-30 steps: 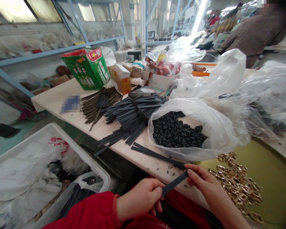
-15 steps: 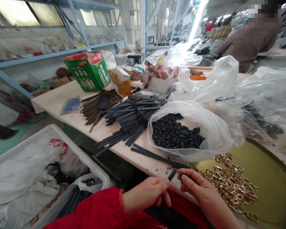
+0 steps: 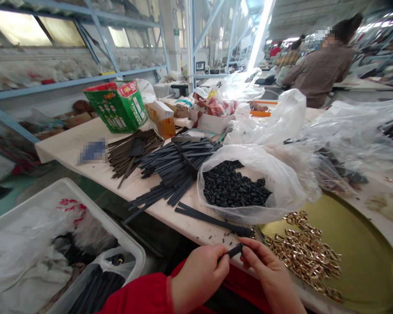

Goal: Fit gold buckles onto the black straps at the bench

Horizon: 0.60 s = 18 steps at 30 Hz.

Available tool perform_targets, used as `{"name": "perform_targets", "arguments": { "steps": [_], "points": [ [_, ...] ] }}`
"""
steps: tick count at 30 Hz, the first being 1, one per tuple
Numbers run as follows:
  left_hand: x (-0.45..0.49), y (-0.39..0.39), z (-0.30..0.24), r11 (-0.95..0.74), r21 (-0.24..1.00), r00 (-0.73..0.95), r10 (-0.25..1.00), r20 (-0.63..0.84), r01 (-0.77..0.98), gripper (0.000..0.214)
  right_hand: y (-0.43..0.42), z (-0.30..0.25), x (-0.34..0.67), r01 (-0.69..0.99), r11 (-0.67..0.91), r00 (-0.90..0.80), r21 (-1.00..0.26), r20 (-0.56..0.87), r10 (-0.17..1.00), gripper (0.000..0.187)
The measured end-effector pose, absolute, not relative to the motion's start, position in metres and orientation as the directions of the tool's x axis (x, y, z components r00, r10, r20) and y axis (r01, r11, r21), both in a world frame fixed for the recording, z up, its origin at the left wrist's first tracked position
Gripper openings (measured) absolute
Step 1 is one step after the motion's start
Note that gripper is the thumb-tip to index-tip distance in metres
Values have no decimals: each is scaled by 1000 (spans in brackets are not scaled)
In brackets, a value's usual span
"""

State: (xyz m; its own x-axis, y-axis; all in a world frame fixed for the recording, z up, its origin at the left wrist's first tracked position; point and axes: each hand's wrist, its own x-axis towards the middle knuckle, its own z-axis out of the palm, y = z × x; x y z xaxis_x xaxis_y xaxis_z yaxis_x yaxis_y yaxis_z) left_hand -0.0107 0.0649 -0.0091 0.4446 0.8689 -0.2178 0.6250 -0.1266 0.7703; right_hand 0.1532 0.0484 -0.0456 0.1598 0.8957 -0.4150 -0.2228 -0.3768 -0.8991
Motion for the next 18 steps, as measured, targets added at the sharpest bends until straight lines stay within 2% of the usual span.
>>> {"name": "perform_targets", "arguments": {
  "steps": [4,7,10,14,16,18],
  "points": [
    [-8,65,-10,-236,683,501,838,-217,691,26,41,-59,150,-95,-288,107,-953,-297,949,30],
    [-7,65,-12,-250,686,527,820,-225,683,26,36,-62,147,-93,-187,66,-978,-193,979,24],
    [-9,64,-11,-138,767,540,786,-300,627,27,35,-59,149,-216,-265,-40,-940,-263,964,28],
    [-15,64,-9,128,840,619,619,-483,527,25,39,-61,156,-303,-381,-54,-873,-384,922,38],
    [-17,64,-10,139,853,612,639,-466,504,30,39,-71,150,-362,-405,-86,-839,-402,911,41],
    [-16,65,-13,113,873,592,693,-411,474,42,37,-85,140,-442,-438,-192,-783,-395,899,46]
  ]
}}
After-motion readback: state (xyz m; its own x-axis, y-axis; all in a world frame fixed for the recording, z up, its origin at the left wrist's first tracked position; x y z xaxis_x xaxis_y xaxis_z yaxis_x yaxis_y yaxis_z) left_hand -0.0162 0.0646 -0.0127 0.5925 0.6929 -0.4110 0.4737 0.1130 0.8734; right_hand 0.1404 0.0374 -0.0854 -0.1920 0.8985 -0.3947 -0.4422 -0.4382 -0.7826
